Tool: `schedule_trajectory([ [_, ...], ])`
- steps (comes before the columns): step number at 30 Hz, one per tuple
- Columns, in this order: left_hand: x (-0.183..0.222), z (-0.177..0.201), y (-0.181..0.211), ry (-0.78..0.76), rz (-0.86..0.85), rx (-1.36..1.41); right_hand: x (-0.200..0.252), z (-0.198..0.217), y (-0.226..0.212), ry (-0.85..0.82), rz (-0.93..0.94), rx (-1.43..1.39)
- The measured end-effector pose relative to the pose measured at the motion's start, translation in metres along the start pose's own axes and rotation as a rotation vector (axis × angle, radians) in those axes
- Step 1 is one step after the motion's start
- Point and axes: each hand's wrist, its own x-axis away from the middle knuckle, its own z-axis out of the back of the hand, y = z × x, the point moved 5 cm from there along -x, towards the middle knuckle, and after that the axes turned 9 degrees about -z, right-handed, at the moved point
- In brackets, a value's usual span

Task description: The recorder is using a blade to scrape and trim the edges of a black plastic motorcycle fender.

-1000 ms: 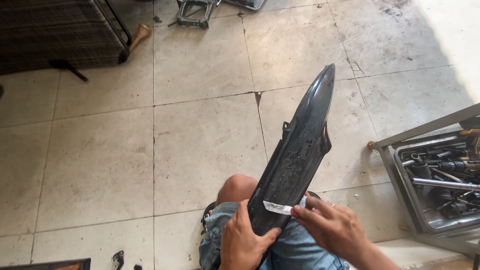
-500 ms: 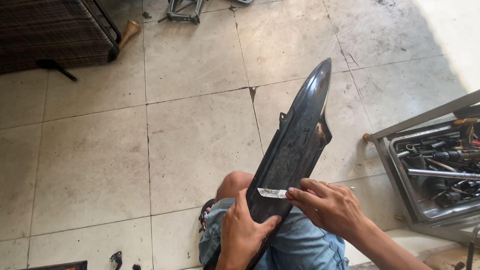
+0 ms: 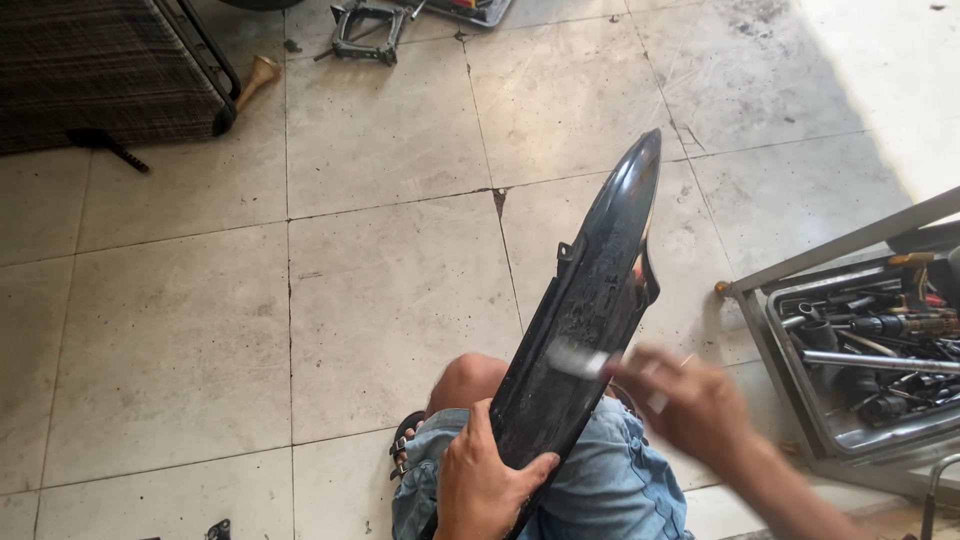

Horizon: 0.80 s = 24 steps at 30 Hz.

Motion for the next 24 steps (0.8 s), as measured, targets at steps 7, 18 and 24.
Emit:
schedule_trajectory([
  [7,0.002,0.0,0.001,-0.016,0.018,0.004,-0.006,-0.001,0.026,0.051,-0.051,0.089],
  [18,0.001,0.01,-0.008,0.003,0.029,0.025,-0.035,0.04,0.097,0.08,-0.599,0.05],
  [24,-0.006,0.025,-0.033,-0.06,0.034,-0.042,-0.007,0.023,0.051,-0.186,-0.899,-0.97],
])
